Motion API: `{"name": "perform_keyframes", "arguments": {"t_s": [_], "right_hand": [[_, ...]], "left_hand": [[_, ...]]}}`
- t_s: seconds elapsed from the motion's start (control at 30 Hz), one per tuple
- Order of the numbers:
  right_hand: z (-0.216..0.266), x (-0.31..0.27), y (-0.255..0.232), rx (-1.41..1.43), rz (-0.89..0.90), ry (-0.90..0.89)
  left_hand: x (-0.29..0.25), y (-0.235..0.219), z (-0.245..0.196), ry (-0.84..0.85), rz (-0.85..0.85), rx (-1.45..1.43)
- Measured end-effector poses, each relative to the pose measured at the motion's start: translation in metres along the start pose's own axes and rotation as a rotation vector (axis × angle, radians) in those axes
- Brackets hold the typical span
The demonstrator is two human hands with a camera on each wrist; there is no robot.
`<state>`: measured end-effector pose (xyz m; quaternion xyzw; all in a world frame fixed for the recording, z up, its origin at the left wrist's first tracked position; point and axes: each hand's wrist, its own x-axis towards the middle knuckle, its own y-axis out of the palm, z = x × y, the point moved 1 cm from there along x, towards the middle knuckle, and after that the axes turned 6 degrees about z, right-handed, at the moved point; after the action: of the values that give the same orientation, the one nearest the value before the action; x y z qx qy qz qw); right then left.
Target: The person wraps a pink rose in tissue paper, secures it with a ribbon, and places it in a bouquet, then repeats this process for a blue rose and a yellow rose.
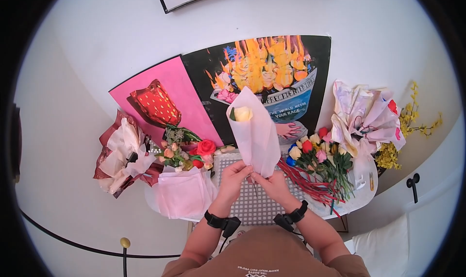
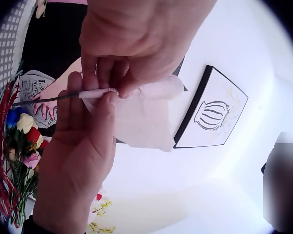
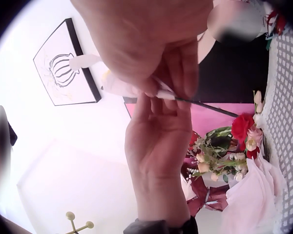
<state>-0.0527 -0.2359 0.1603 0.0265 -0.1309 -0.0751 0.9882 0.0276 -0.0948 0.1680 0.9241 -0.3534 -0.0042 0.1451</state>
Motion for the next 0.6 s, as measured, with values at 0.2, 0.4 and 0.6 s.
{"name": "perform_keyframes", "arguments": {"t_s": [0.2,0.4,0.6], "right_hand": [[0.047,0.009,-0.050,-0.077,-0.007,0.004],[0.087,0.038,-0.058,-0.227,-0.103,0.031],[0.073,0.045,-0.040,-0.675,-0.171,-0.100]], "left_hand": [[-0.010,-0.021,0.010,0.006,-0.109,0.164],[-0.023,-0.010,0.014,0.117,-0.198,0.553],[-0.021,-0.004,0.013,0.373,-0.430,0.857]]}}
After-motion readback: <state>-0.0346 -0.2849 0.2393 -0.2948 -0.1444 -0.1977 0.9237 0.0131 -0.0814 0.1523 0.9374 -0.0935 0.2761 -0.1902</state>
